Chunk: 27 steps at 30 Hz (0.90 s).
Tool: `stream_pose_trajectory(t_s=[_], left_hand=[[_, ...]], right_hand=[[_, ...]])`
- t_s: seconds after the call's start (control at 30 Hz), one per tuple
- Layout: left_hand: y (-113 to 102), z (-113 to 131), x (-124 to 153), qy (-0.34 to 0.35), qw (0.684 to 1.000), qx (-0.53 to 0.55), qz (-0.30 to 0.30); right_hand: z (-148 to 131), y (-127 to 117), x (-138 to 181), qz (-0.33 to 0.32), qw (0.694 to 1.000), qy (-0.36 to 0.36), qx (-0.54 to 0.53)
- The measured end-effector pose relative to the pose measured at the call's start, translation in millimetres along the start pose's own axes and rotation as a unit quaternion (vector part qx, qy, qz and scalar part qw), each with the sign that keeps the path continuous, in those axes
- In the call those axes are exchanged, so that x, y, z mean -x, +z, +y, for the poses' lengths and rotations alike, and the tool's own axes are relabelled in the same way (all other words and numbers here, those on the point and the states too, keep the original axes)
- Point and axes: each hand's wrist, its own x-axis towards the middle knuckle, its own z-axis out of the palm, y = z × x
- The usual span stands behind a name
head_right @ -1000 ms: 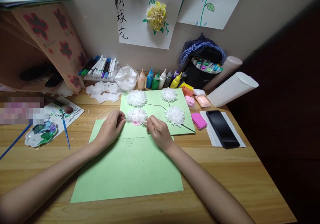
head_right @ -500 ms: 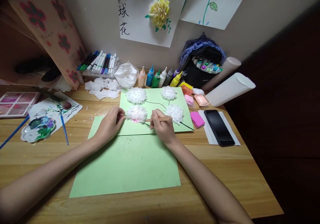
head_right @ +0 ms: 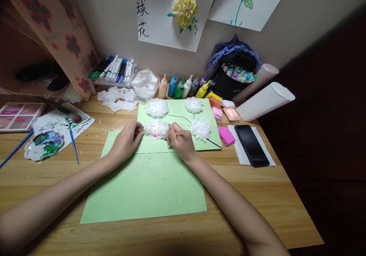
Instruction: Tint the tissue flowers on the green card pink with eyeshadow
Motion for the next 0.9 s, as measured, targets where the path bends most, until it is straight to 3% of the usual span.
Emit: stream_pose_trajectory(t_s=[0.17, 0.27, 0.43, 0.67, 0.8, 0.9], left_hand=[[-0.2, 0.0, -0.5, -0.002, 1.0, 0.001, -0.004], [-0.5, -1.1, -0.9, 0.0, 1.0, 0.003, -0.005], [1.7, -1.1, 1.1, 0.003, 1.0, 0.002, 0.004], [-8.3, -3.3, -3.9, 0.009, 1.0, 0.015, 0.005], [-34.6, -14.7, -27.1, 0.003, 0.991, -0.111, 0.071], [-45.6, -25.9, -46.6, 0.013, 0.975, -0.213, 0.068]], right_hand=[[-7.2, 7.0, -11.3, 0.046, 0.996, 0.072, 0.006], [-12.6, 9.8, -18.4, 0.039, 0.994, 0.092, 0.031], [-20.0, 2.3, -18.2, -0.007, 0.998, 0.032, 0.047], [7.8, -11.5, 21.8, 0.096, 0.994, -0.032, -0.045], [24.3, -7.7, 36.0, 0.102, 0.991, -0.072, -0.042], [25.0, -4.9, 37.0, 0.108, 0.988, -0.094, -0.052]])
